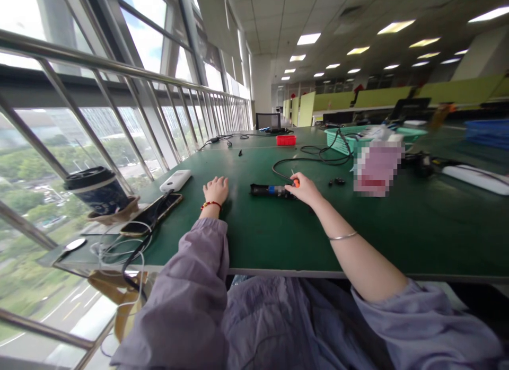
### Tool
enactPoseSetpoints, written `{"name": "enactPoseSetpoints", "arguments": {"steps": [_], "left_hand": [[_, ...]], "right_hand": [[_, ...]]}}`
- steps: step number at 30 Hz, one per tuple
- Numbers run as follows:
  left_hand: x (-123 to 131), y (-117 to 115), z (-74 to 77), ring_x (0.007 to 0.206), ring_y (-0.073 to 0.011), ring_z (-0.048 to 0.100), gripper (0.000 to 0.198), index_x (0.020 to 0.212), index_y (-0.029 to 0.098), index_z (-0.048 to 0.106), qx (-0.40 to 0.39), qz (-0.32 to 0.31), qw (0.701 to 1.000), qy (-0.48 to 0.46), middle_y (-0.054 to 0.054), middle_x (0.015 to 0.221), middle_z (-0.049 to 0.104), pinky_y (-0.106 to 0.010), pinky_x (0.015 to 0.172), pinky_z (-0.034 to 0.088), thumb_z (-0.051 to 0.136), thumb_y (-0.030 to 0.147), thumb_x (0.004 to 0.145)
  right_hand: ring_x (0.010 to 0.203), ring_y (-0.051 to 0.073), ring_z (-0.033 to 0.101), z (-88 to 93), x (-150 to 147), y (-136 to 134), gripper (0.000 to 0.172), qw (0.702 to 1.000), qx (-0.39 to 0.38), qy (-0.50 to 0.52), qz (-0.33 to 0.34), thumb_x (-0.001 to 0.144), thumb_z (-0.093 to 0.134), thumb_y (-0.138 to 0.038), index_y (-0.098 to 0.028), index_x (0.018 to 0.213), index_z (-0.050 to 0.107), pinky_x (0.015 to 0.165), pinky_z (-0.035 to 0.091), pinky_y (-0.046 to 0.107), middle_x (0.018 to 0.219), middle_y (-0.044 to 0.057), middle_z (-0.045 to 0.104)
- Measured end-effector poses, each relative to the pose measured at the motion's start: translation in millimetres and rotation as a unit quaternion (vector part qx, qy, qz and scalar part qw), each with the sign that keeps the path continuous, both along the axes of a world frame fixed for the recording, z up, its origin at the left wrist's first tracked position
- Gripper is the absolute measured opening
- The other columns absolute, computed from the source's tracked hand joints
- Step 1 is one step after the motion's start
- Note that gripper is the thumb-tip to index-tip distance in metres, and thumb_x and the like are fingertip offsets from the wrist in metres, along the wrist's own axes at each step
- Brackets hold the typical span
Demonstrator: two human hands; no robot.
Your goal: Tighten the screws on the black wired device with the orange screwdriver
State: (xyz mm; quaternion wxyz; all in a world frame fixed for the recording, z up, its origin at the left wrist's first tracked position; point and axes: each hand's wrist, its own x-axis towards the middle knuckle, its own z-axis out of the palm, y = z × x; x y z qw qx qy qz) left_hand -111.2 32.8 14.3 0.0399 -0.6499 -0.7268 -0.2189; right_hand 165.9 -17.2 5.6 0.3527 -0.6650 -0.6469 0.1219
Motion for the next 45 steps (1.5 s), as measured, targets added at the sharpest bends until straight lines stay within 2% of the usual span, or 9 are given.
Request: {"name": "enactPoseSetpoints", "arguments": {"steps": [5,10,15,23,27,31,33,37,45], "left_hand": [[-41.4,16.3,-1.6,0.126,-0.0176,0.047,0.043,0.121,0.017,0.063,-0.076,-0.124,0.987,0.069,-0.004,0.133,0.055,-0.024,0.108,0.032,0.038,0.016,0.086],[-56.2,17.1,8.5,0.110,-0.0197,0.060,0.054,0.114,0.016,0.068,-0.095,-0.125,0.983,0.098,-0.006,0.117,0.066,-0.021,0.098,0.043,0.042,0.000,0.070],[-57.4,4.4,16.4,0.108,-0.0215,0.061,0.053,0.112,0.017,0.069,-0.118,-0.115,0.974,0.153,-0.007,0.112,0.068,-0.023,0.095,0.045,0.046,-0.001,0.068],[4.7,-29.2,28.6,0.105,-0.0270,0.062,0.039,0.107,0.012,0.069,-0.135,0.010,0.967,0.217,-0.018,0.114,0.065,-0.034,0.083,0.053,0.044,0.001,0.080],[46.0,-32.1,18.6,0.100,-0.0319,0.063,0.037,0.104,0.002,0.068,-0.128,0.039,0.965,0.226,-0.027,0.107,0.064,-0.040,0.072,0.055,0.039,-0.002,0.082],[83.8,-38.1,5.1,0.094,-0.0348,0.063,0.036,0.105,-0.002,0.066,-0.101,0.050,0.964,0.242,-0.030,0.102,0.063,-0.045,0.064,0.055,0.039,-0.002,0.082],[101.7,-43.7,1.0,0.096,-0.0327,0.063,0.036,0.103,0.000,0.068,-0.076,-0.012,0.965,0.249,-0.027,0.101,0.063,-0.042,0.067,0.056,0.038,-0.003,0.083],[127.4,-50.4,-2.8,0.103,-0.0259,0.060,0.034,0.099,0.008,0.070,-0.017,-0.240,0.944,0.226,-0.021,0.106,0.062,-0.034,0.078,0.054,0.039,0.001,0.087],[109.6,-34.5,-4.8,0.100,-0.0179,0.061,0.031,0.101,0.022,0.072,0.009,-0.341,0.931,0.128,-0.005,0.110,0.064,-0.025,0.087,0.049,0.047,0.010,0.086]], "right_hand": [[0.097,0.026,0.059,4.0,1.0,-4.4,0.060,0.999,-0.029,-0.029,0.024,0.065,0.067,-0.052,-0.021,0.113,0.049,0.078,0.046,0.036,0.113,0.011,0.060],[0.098,0.025,0.058,5.6,4.9,-5.9,0.069,0.997,-0.046,-0.044,0.053,0.059,0.073,-0.043,-0.021,0.118,0.045,0.080,0.047,0.037,0.113,0.010,0.060],[0.094,0.023,0.059,4.8,7.0,-4.4,0.064,0.996,-0.046,-0.049,0.059,0.060,0.071,-0.030,-0.023,0.118,0.044,0.076,0.047,0.034,0.110,0.008,0.061],[0.092,0.024,0.061,5.0,1.4,-8.7,0.054,0.996,-0.032,-0.079,-0.008,0.062,0.071,-0.041,-0.026,0.109,0.048,0.069,0.046,0.031,0.105,0.004,0.064],[0.088,0.024,0.062,4.5,-4.7,-9.6,0.045,0.990,-0.019,-0.103,-0.094,0.066,0.067,-0.052,-0.024,0.097,0.050,0.067,0.046,0.032,0.096,0.005,0.066],[0.088,0.025,0.062,1.7,-6.5,-5.3,0.045,0.988,-0.005,-0.105,-0.117,0.066,0.067,-0.053,-0.024,0.096,0.049,0.065,0.046,0.031,0.096,0.006,0.066],[0.089,0.025,0.062,0.6,-5.2,-3.7,0.046,0.990,0.001,-0.099,-0.102,0.065,0.068,-0.052,-0.024,0.097,0.050,0.065,0.045,0.031,0.098,0.006,0.066],[0.087,0.024,0.061,1.0,1.0,-3.4,0.035,0.996,0.011,-0.052,-0.068,0.073,0.057,-0.052,-0.024,0.094,0.053,0.068,0.045,0.032,0.096,0.006,0.066],[0.081,0.019,0.060,1.6,4.9,-0.5,0.020,0.999,0.035,0.016,-0.025,0.071,0.055,-0.034,-0.023,0.087,0.061,0.071,0.045,0.028,0.087,0.003,0.066]]}}
